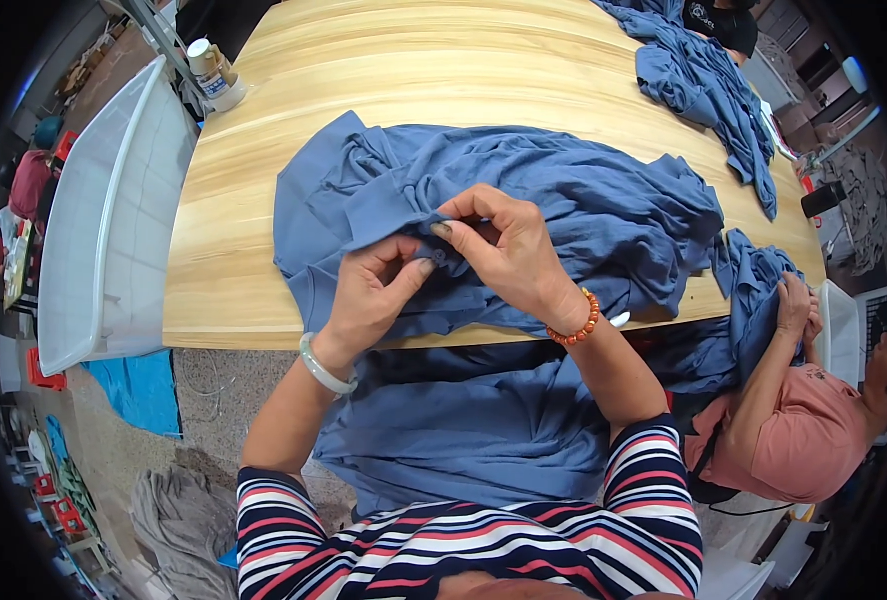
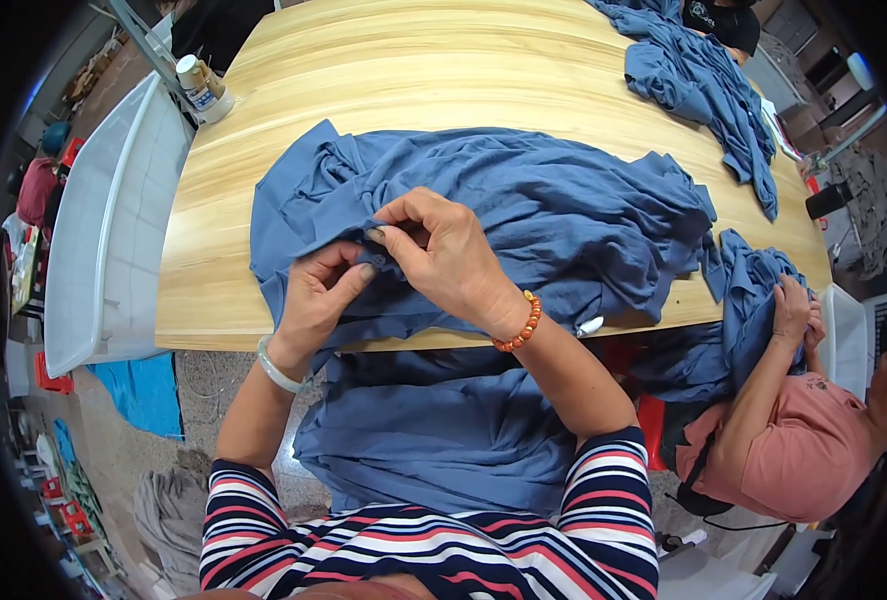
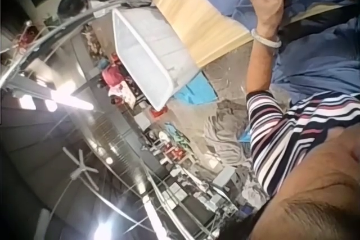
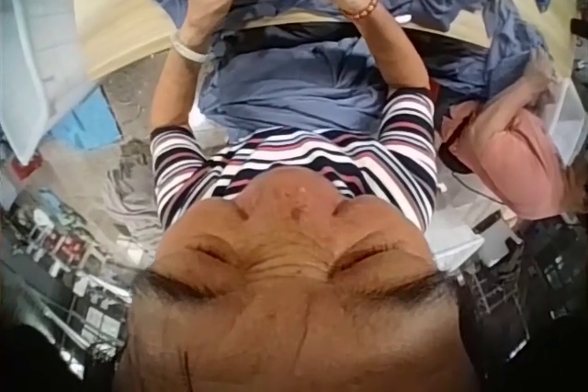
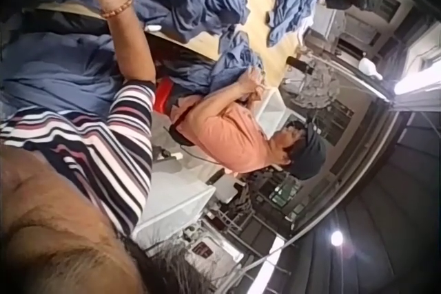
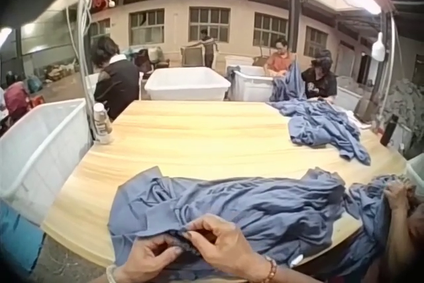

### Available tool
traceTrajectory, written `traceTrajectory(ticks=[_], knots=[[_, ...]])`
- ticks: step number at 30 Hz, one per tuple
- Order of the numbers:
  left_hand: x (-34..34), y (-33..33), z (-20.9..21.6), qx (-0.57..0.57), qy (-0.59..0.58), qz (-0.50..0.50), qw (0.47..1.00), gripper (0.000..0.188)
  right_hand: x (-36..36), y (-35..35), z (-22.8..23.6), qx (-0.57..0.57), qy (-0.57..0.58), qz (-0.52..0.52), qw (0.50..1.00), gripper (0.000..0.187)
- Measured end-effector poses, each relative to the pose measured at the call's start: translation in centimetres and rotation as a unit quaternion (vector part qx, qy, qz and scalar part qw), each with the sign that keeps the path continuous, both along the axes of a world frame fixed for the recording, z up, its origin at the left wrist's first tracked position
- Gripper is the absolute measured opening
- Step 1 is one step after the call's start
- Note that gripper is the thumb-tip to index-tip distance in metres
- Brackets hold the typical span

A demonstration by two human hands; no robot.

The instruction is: Inspect blue garments for quality control, checking seams and fabric details.

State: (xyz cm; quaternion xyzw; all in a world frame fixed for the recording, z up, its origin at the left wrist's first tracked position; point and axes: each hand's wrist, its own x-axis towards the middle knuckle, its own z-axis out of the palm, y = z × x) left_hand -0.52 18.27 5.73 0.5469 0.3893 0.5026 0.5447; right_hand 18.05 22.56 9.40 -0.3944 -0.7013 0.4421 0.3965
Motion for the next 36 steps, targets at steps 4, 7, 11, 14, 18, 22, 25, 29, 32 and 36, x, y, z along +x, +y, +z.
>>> traceTrajectory(ticks=[4,7,11,14,18,22,25,29,32,36], knots=[[-0.1,0.0,0.9,-0.002,-0.007,0.016,1.000,0.010,0.1,-0.3,0.1,0.025,-0.013,0.012,1.000,0.011],[-0.1,-0.1,1.0,0.004,-0.004,0.027,1.000,0.011,0.1,-0.1,0.1,-0.038,0.007,0.044,0.998,0.009],[0.4,-0.1,1.9,0.010,-0.015,0.033,0.999,0.009,0.5,-0.1,0.1,-0.035,0.020,0.059,0.997,0.009],[0.7,0.2,2.1,0.000,0.021,0.046,0.999,0.007,0.5,-0.5,-0.3,0.000,0.072,0.048,0.996,0.008],[0.3,-0.2,1.2,-0.002,0.065,0.102,0.993,0.006,0.1,-0.6,-0.4,0.196,0.020,0.047,0.979,0.017],[-0.2,-0.3,0.6,-0.021,0.040,0.082,0.996,0.009,0.0,-0.9,-0.8,0.296,0.002,0.035,0.954,0.023],[0.9,-0.6,1.1,0.065,0.064,0.119,0.989,0.007,-0.2,-1.3,-1.0,0.345,-0.031,-0.006,0.938,0.022],[1.7,-0.6,3.0,0.290,0.187,0.265,0.900,0.029,-0.6,-1.6,-0.3,0.369,-0.035,-0.020,0.929,0.015],[0.2,0.1,3.1,0.314,0.238,0.122,0.911,0.029,-0.4,-1.6,-0.3,0.379,-0.049,-0.019,0.924,0.018],[-1.7,0.4,2.6,0.128,0.068,0.032,0.989,0.023,-1.0,-1.7,-0.4,0.357,-0.003,-0.026,0.934,0.019]])
